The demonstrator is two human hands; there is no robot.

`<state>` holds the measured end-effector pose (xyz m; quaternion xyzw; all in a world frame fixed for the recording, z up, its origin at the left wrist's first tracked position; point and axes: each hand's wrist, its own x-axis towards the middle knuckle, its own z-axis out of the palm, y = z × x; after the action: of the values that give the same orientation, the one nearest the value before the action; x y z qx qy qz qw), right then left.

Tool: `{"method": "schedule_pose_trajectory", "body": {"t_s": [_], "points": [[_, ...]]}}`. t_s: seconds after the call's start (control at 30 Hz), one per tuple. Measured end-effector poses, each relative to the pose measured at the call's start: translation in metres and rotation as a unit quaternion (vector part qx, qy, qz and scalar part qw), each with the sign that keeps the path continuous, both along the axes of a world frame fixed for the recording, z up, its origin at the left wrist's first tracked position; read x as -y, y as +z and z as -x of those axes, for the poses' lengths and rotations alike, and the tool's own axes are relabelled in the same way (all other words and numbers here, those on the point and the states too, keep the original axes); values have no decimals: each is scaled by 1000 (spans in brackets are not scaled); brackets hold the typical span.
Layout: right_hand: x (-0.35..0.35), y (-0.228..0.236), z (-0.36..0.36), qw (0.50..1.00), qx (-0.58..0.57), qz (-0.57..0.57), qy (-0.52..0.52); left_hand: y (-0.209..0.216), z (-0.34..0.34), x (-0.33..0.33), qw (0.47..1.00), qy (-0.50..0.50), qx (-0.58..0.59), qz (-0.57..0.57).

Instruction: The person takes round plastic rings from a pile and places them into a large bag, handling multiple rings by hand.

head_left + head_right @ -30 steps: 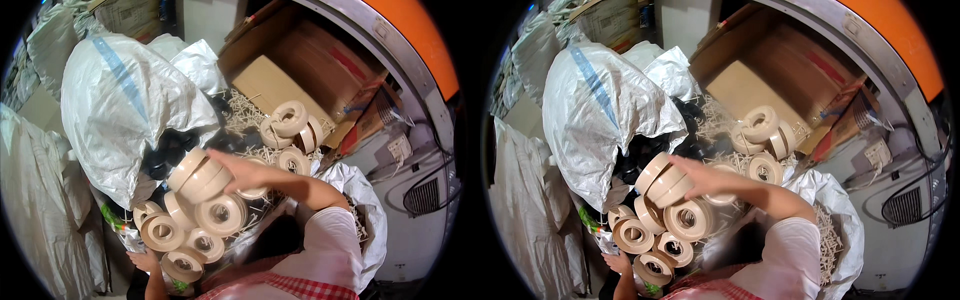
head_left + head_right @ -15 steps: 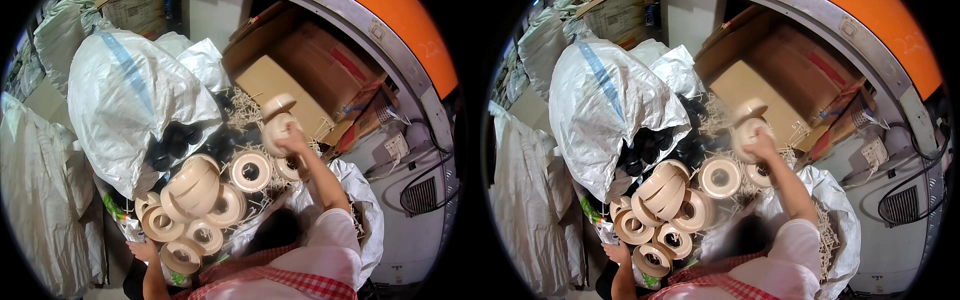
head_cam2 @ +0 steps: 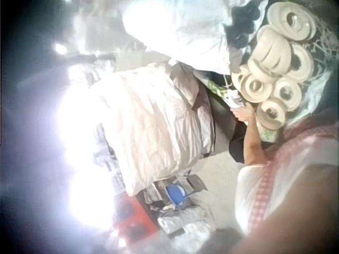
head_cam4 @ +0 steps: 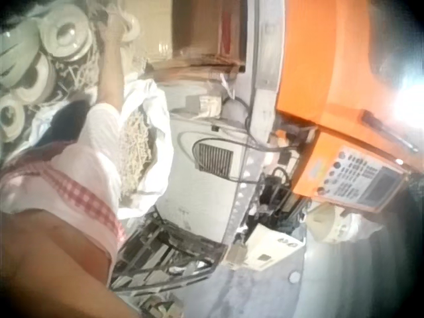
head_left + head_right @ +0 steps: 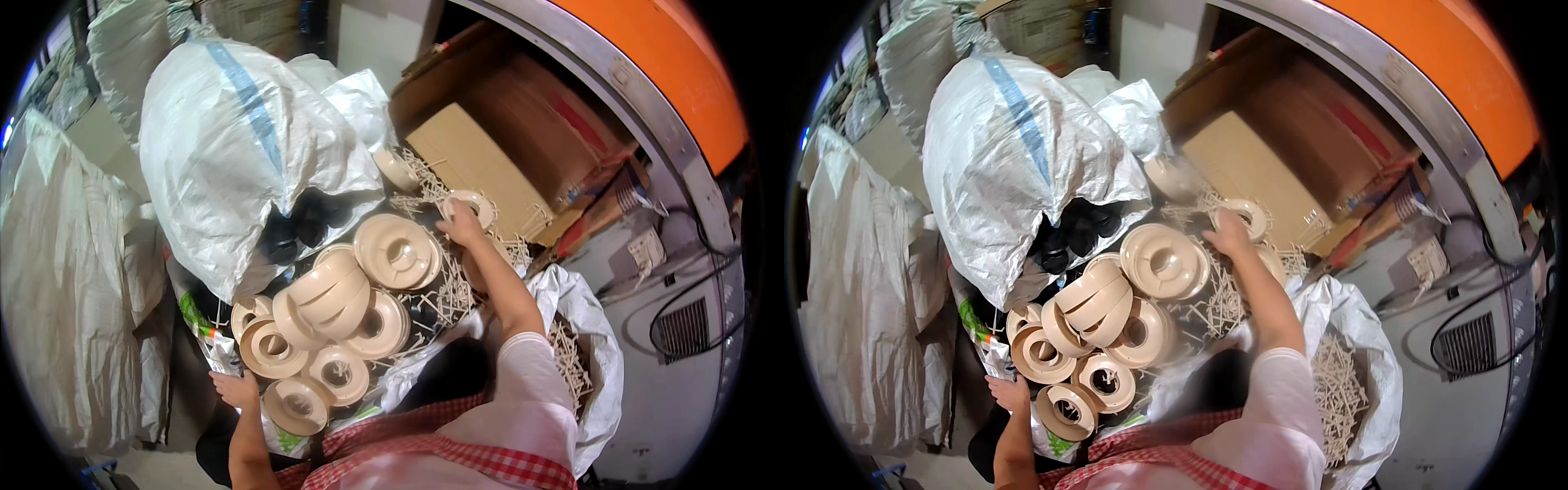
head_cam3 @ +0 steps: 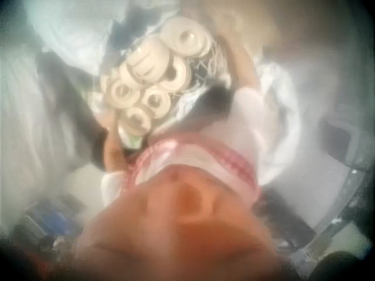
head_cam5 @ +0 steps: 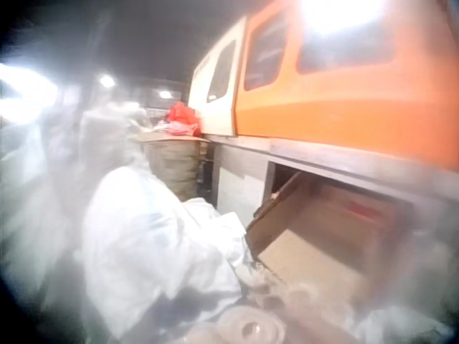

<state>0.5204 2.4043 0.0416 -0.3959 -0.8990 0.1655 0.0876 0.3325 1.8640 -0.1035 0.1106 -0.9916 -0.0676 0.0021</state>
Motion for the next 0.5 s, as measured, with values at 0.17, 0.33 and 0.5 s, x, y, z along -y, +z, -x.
{"method": "schedule_pose_trajectory", "body": {"t_s": [0.17,0.33,0.5], "points": [[-20,-54,-4,990,88,31,-109,0,1,13,999,23,-25,19],[43,-29,30,985,168,42,27,10,5,13,994,86,40,50],[27,-41,-23,977,-189,-79,-58,26,37,7,965,64,181,-179]]}}
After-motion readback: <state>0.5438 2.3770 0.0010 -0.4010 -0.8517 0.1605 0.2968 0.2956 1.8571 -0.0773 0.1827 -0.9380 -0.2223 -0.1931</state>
